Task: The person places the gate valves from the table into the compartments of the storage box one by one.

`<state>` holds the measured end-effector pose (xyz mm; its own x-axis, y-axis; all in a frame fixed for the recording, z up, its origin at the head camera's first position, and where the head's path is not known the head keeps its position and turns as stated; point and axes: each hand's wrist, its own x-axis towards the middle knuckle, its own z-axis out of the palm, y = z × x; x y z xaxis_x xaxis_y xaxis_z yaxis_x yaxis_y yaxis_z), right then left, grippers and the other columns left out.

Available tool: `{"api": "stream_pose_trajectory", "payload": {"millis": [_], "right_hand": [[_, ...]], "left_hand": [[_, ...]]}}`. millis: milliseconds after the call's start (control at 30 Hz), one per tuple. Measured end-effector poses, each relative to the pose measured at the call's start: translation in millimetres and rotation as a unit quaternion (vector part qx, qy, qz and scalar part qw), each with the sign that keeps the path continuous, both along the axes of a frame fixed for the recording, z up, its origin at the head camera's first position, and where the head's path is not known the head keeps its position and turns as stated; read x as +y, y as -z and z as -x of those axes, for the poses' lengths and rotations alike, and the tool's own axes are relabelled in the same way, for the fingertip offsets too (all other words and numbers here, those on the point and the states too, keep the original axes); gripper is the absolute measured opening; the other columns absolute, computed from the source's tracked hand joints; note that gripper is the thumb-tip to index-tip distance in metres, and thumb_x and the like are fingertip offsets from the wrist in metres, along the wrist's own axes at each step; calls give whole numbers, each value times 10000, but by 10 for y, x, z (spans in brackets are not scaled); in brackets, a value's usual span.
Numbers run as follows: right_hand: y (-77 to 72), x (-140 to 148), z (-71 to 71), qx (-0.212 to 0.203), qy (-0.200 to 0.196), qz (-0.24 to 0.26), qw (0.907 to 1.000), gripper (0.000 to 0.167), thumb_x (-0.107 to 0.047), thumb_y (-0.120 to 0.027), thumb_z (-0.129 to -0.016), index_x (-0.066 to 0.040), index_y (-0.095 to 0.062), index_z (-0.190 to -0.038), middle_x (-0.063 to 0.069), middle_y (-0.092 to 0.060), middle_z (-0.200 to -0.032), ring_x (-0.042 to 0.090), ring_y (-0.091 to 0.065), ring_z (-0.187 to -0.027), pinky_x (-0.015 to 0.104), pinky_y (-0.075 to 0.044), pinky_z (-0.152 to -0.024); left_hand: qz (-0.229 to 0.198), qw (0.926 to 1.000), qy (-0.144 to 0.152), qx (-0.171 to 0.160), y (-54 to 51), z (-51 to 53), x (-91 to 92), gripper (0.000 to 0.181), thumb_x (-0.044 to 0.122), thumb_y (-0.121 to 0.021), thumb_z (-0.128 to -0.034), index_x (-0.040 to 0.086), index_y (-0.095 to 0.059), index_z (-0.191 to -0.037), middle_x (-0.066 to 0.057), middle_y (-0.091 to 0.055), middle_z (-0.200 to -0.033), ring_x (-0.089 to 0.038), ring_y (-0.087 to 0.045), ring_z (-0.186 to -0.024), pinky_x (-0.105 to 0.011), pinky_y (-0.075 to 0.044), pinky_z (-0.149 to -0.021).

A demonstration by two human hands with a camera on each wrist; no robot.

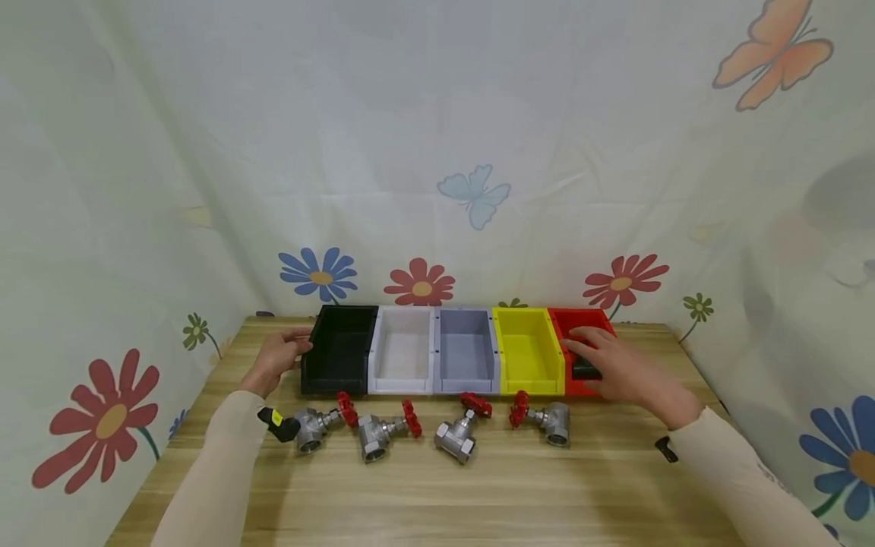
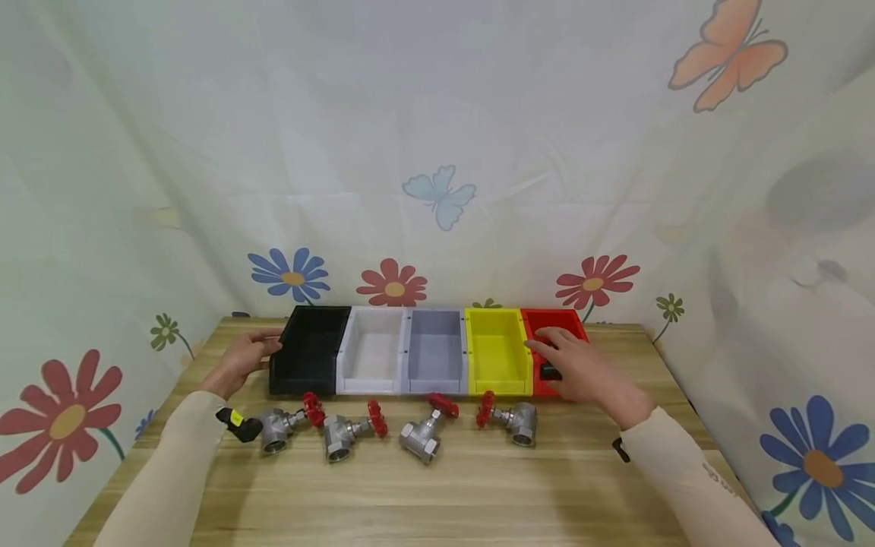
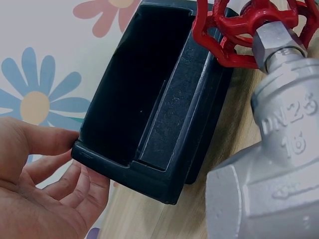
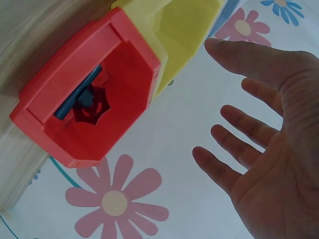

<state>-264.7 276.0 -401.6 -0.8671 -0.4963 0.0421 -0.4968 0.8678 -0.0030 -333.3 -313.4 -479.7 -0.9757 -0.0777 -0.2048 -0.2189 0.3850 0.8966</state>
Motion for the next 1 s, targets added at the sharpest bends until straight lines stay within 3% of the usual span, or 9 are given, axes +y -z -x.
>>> {"api": "stream_pose_trajectory", "payload": {"millis": [367, 633, 1000], "right_hand": [[-2, -97, -180, 248, -537, -136, 9982, 827, -189, -889, -691, -269, -517, -1426, 124, -477, -1456, 335, -482, -1285, 466, -578, -870], [68, -213, -267, 18, -854, -155, 9962, 812, -232, -868, -719, -316, -490, -1432, 60, -441, -1499, 315, -458, -1332, 487, -520, -986], [169, -342, -286, -123, -1274, -299, 9913, 865, -144, -870, -703, -322, -470, -1449, 57, -434, -1504, 297, -438, -1354, 517, -471, -1043]], "left_hand": [[-67, 9999, -100, -109, -5, -10, 9, 493, 161, -478, -1021, 63, -395, -1497, -215, -433, -1499, -338, -476, -1309, -403, -500, -977], [-80, 9999, -97, -86, -10, -5, 22, 497, 160, -482, -1019, 69, -393, -1500, -210, -424, -1507, -339, -472, -1317, -469, -477, -1039], [-40, 9999, -61, -74, -14, 5, 17, 500, 160, -482, -1020, 59, -390, -1501, -225, -432, -1497, -355, -481, -1309, -477, -485, -1030]]}}
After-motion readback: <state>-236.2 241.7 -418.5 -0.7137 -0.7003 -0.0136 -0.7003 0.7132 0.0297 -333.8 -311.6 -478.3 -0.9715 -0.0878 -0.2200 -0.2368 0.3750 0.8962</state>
